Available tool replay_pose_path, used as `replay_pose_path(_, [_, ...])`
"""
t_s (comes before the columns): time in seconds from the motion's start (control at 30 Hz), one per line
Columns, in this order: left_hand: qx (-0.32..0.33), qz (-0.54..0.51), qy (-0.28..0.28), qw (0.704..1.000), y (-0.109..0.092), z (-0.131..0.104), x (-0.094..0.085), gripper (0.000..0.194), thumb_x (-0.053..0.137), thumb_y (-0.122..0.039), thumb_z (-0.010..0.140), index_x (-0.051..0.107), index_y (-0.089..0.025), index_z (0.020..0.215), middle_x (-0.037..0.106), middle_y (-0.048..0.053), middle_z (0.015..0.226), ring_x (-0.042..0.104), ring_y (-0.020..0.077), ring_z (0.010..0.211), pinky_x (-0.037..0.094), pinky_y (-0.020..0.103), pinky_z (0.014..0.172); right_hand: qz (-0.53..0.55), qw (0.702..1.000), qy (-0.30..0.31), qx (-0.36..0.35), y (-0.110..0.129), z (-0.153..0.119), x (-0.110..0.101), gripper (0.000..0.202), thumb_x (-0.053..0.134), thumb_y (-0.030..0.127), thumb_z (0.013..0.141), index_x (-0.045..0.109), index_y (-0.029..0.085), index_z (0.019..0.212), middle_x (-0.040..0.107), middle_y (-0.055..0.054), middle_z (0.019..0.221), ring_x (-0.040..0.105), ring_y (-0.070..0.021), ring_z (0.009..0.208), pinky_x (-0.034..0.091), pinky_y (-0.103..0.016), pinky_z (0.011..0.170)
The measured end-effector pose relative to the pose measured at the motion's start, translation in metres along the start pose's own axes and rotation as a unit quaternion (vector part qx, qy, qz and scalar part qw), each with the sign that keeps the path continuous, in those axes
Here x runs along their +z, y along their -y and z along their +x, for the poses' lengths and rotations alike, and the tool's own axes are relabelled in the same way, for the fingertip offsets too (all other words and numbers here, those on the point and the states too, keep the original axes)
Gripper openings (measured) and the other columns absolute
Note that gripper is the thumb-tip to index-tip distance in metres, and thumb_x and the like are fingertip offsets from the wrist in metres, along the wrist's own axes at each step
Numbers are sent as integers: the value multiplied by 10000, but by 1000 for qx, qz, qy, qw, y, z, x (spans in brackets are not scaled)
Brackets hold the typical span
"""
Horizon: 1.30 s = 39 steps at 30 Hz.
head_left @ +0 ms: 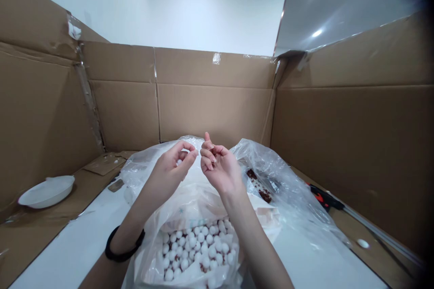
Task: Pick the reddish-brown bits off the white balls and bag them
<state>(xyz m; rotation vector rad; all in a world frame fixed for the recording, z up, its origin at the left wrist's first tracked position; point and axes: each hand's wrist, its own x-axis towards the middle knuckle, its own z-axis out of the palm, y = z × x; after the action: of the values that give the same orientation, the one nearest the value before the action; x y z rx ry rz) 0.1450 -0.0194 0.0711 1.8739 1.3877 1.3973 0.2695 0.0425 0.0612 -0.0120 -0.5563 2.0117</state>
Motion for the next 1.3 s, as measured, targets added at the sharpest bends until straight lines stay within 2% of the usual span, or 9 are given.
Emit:
replay_pose_path(0.33, [19,-44,-40,998,-4,3,-1,232,499,-391,875,611,-188,883,555,-28,676,419,92,527,344,205,503,-40,997,52,39,-10,2,1,221,437,110,875,603,116,1021,397,75,587,269,-40,394,267,-131,322])
replay_pose_path(0.53, [30,-78,-54,995,-4,2,-3,208,504,-367,883,602,-190,833,442,-58,563,402,89,510,340,198,483,-46,992,94,72,-13,0,4,283,418,166,909,579,121,1138,353,78,571,282,-46,405,278,-129,342])
replay_pose_path(0.63, [28,-107,-57,992,-2,3,-3,215,507,-368,886,623,-188,863,408,-64,527,382,79,494,313,186,457,-40,992,102,63,-14,-1,4,246,426,169,917,586,123,1099,348,74,586,277,-45,416,275,-130,351])
replay_pose_path(0.7, [14,-157,-45,986,0,4,-4,238,509,-384,887,638,-185,902,375,-64,519,363,69,477,263,172,416,-41,992,106,51,-15,-1,3,207,410,181,932,610,131,916,341,68,590,263,-45,419,268,-133,352])
replay_pose_path(0.77, [-6,-223,-22,975,1,6,-6,261,520,-406,882,643,-180,925,336,-66,529,344,57,457,200,158,377,-55,990,123,48,-15,-1,3,316,387,206,951,553,130,692,319,63,584,237,-42,421,259,-136,352])
replay_pose_path(0.83, [-22,-282,0,959,2,7,-9,258,536,-407,877,636,-176,930,312,-68,537,325,45,435,155,148,354,-67,986,145,54,-16,0,3,383,380,238,963,490,134,611,293,66,577,209,-39,419,242,-134,348])
replay_pose_path(1.03, [-35,-379,58,923,6,9,-10,165,540,-325,889,594,-171,915,322,-71,526,347,39,410,140,138,330,-79,986,150,-2,-16,-5,7,177,503,285,921,578,158,824,244,91,560,145,-41,407,183,-125,342])
replay_pose_path(1.17, [-29,-387,81,918,7,9,-7,159,511,-314,909,568,-165,920,342,-76,511,339,29,392,166,140,346,-140,977,156,-27,-15,-10,9,143,544,265,894,587,160,807,247,92,544,139,-38,419,170,-127,356])
replay_pose_path(1.3, [-22,-371,69,926,4,7,-3,159,488,-311,924,541,-163,946,368,-82,485,306,25,375,175,147,355,-207,964,157,-49,-15,-12,10,179,540,276,898,562,158,765,230,96,527,125,-37,428,155,-136,369])
